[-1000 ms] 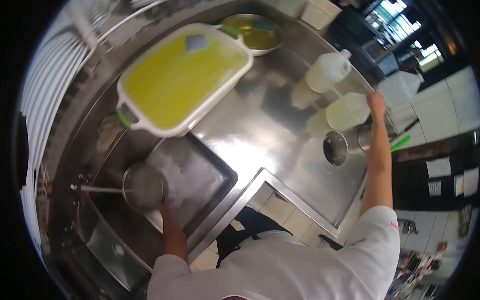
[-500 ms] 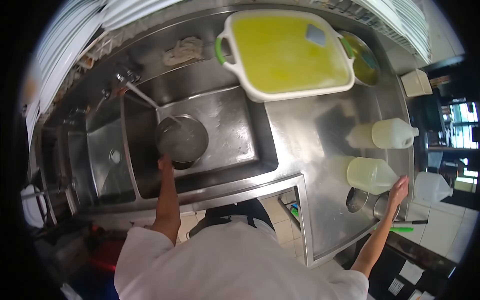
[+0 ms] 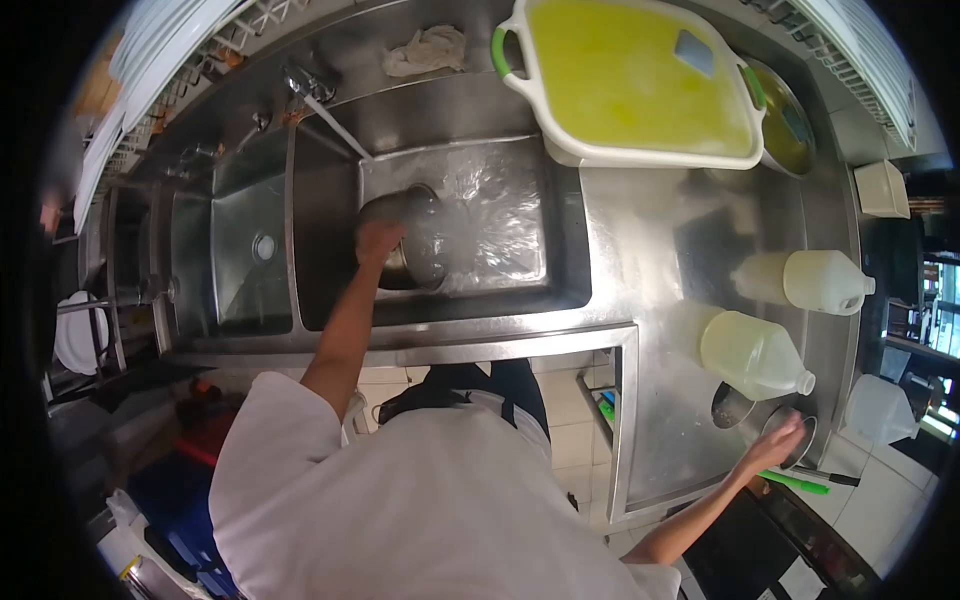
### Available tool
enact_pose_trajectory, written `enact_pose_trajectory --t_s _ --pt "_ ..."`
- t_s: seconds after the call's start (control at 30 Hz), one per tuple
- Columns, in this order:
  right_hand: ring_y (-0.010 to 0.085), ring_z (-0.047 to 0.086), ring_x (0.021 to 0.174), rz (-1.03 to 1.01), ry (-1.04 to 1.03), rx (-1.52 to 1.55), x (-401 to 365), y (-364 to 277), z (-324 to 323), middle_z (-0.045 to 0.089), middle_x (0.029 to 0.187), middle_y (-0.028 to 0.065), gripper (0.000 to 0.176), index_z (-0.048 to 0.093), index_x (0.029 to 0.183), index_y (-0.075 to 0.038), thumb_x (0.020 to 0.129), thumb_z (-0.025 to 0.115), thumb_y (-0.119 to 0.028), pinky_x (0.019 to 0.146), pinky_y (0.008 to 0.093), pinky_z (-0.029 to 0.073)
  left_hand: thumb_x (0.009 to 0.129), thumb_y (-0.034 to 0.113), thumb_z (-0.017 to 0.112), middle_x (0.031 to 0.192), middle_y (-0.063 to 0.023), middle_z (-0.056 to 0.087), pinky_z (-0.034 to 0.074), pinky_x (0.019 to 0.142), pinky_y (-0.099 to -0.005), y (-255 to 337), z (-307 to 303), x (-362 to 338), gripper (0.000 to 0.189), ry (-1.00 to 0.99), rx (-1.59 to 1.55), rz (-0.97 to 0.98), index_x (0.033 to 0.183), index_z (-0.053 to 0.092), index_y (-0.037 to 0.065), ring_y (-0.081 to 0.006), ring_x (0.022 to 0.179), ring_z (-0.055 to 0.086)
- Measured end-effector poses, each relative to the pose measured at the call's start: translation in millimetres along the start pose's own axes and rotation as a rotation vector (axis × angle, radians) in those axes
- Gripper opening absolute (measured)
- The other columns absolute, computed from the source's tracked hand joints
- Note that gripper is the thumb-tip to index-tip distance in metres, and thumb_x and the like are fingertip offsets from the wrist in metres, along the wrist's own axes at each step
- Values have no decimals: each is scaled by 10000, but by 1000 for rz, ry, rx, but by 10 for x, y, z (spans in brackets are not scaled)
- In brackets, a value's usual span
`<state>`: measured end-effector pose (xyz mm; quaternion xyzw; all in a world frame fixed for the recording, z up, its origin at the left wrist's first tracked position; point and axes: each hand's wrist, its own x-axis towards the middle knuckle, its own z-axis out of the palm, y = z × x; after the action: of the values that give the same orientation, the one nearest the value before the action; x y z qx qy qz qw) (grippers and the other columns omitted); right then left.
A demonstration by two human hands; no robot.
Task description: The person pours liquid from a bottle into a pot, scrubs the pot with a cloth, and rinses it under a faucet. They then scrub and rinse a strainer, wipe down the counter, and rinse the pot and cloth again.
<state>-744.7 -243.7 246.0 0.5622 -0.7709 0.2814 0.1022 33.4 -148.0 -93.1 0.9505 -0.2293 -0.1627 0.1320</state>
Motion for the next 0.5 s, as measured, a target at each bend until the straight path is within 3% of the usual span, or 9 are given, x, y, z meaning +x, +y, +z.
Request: enact_pose_trajectory --t_s 0.07,0.17,0.2,0.27,0.4,0.47,0.5 --pt "304 591 954 56 -236 -22 -454 388 133 625 1051 176 370 579 1101 10 948 490 -316 854 388 437 643 488 703 831 -149 688 513 752 -417 -31 117 -24 479 3 134 47 803 711 37 -291 814 671" --pt "307 571 952 118 -524 -26 -1268 757 496 600 1046 187 355 602 1092 -13 916 549 -316 854 386 440 643 586 701 889 -162 691 515 757 -421 393 -561 -333 593 -123 186 10 846 714 29 -304 833 674" --pt "315 560 975 68 -539 -60 -1523 674 488 573 1079 196 350 603 1093 -15 909 561 -310 862 389 440 643 586 701 889 -162 691 515 757 -421 504 -753 -435 593 -126 198 14 846 714 29 -304 833 674" --pt "322 549 997 23 -548 -83 -1878 499 559 545 1113 206 346 605 1094 -17 902 572 -304 870 392 441 634 648 691 902 -199 681 523 763 -416 773 -1104 -546 688 64 53 -193 874 703 3 -364 851 665" --pt "362 505 1065 135 -548 -61 -2297 315 607 504 1172 229 369 598 1130 -36 888 592 -315 903 434 425 659 677 651 911 -220 676 521 762 -419 1081 -1593 -742 732 107 85 -121 907 699 -11 -365 874 662" --pt "366 486 1096 136 -569 -103 -2253 160 651 502 1190 235 379 591 1160 -56 885 593 -316 920 445 409 666 703 622 876 -224 674 519 767 -424 1214 -1748 -854 753 102 60 4 894 698 -11 -368 866 660" --pt "371 479 1112 85 -446 -316 -2234 103 673 493 1222 240 420 577 1179 -38 886 588 -339 926 446 407 666 703 622 876 -224 674 519 767 -424 1277 -1820 -912 753 107 64 4 894 698 -11 -368 866 660"
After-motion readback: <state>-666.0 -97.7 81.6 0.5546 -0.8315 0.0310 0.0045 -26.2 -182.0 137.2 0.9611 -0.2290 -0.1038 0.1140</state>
